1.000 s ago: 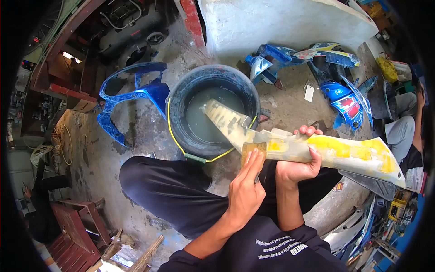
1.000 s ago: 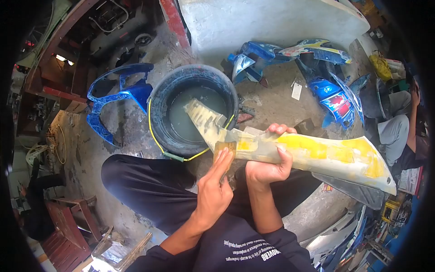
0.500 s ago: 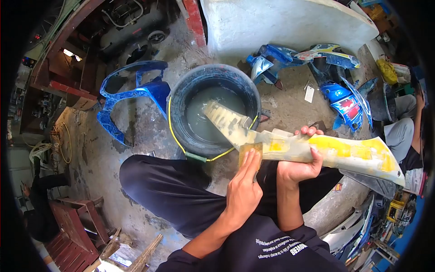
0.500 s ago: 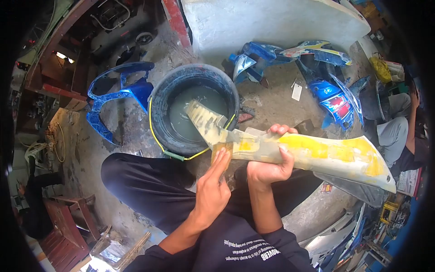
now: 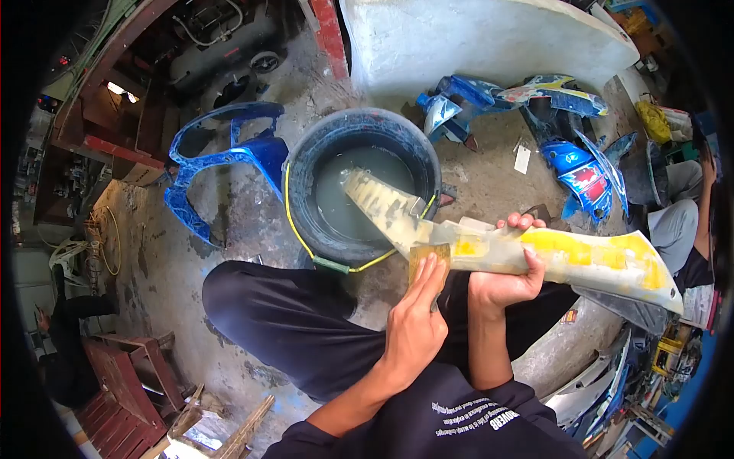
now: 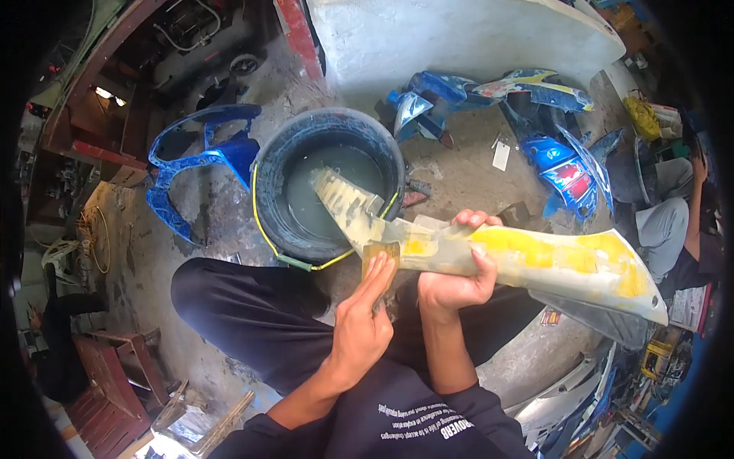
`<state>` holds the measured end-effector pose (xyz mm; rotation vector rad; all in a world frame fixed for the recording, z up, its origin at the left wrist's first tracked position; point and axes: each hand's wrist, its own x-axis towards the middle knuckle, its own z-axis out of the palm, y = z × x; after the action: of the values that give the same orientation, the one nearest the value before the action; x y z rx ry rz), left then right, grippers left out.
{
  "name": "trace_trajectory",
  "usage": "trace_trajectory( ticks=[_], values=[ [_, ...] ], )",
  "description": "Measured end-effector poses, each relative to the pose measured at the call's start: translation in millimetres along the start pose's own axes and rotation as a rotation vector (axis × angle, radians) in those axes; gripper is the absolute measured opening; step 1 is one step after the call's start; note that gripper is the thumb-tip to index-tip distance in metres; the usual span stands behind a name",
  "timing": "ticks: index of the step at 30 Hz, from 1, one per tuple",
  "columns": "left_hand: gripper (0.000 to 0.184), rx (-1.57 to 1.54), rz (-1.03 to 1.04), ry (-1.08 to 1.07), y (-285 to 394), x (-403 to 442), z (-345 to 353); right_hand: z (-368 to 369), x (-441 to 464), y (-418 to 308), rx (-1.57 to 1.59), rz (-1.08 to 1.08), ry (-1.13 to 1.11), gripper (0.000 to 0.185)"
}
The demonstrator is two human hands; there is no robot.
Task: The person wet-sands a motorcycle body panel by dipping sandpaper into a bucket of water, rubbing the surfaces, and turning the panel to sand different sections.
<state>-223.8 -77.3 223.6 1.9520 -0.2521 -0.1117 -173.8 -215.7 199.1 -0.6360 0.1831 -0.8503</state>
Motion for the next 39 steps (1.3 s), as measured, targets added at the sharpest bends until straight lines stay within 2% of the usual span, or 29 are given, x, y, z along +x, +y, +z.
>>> trace_trajectory(
  ticks=[3,4,5,7,9,11,16,19,20,21,23,24,25,27,29,31,32,36,39],
  values=[
    [0.062,0.093,-0.121,0.045,-28,14,0,-5,2,3,-0.025,-0.010,0.025,0.045],
    [0.063,0.024,-0.196,0.047,-35,21,-2,-6,0,3,-0.003,0.016,0.028,0.045],
    [0.063,0.025,-0.193,0.050,-34,16,0,-6,1,2,0.000,0.015,0.025,0.045],
    [0.056,0.033,-0.034,0.010,-12,4,-1,-8,2,-2,0.024,0.042,0.013,0.046],
    [0.053,0.037,-0.022,0.024,-19,7,-1,-9,2,-5,0.015,0.059,0.015,0.046],
    [0.055,0.102,-0.154,0.073,-49,19,0,-11,4,0,-0.001,0.058,0.031,0.046],
    [0.060,0.024,-0.004,-0.009,-17,5,1,-13,7,-4,0.013,0.059,0.015,0.046],
    [0.062,0.057,-0.219,0.032,-63,33,-6,-16,5,-1,0.017,0.062,0.031,0.045],
    [0.059,0.010,-0.312,-0.036,-66,36,-11,-16,5,-1,0.020,0.062,0.029,0.045],
    [0.059,0.011,-0.313,-0.034,-52,36,-11,-16,5,0,0.021,0.061,0.034,0.045],
    [0.049,0.032,-0.083,-0.075,-24,29,-5,-17,1,-2,0.013,0.068,0.048,0.044],
    [0.050,0.050,-0.047,-0.059,-17,27,-2,-16,2,-2,0.005,0.071,0.035,0.045],
    [0.050,0.052,-0.043,-0.054,-23,31,-4,-14,4,-2,0.000,0.071,0.018,0.045],
    [0.054,0.090,-0.295,-0.105,-48,46,-10,-16,3,0,-0.007,0.069,0.044,0.045],
    [0.054,0.098,-0.280,-0.101,-58,45,-8,-18,2,-1,-0.017,0.077,0.070,0.045],
    [0.052,0.128,-0.086,-0.076,-41,33,-4,-22,4,-2,-0.001,0.059,-0.004,0.046],
    [0.049,0.090,-0.052,-0.090,-37,30,-3,-24,3,-4,-0.007,0.064,0.003,0.046],
    [0.049,0.086,-0.206,-0.091,-74,55,-9,-27,4,0,-0.019,0.056,-0.002,0.047],
    [0.050,0.092,-0.169,-0.147,-58,43,-9,-27,5,4,0.005,0.069,0.003,0.047]
  ],
)
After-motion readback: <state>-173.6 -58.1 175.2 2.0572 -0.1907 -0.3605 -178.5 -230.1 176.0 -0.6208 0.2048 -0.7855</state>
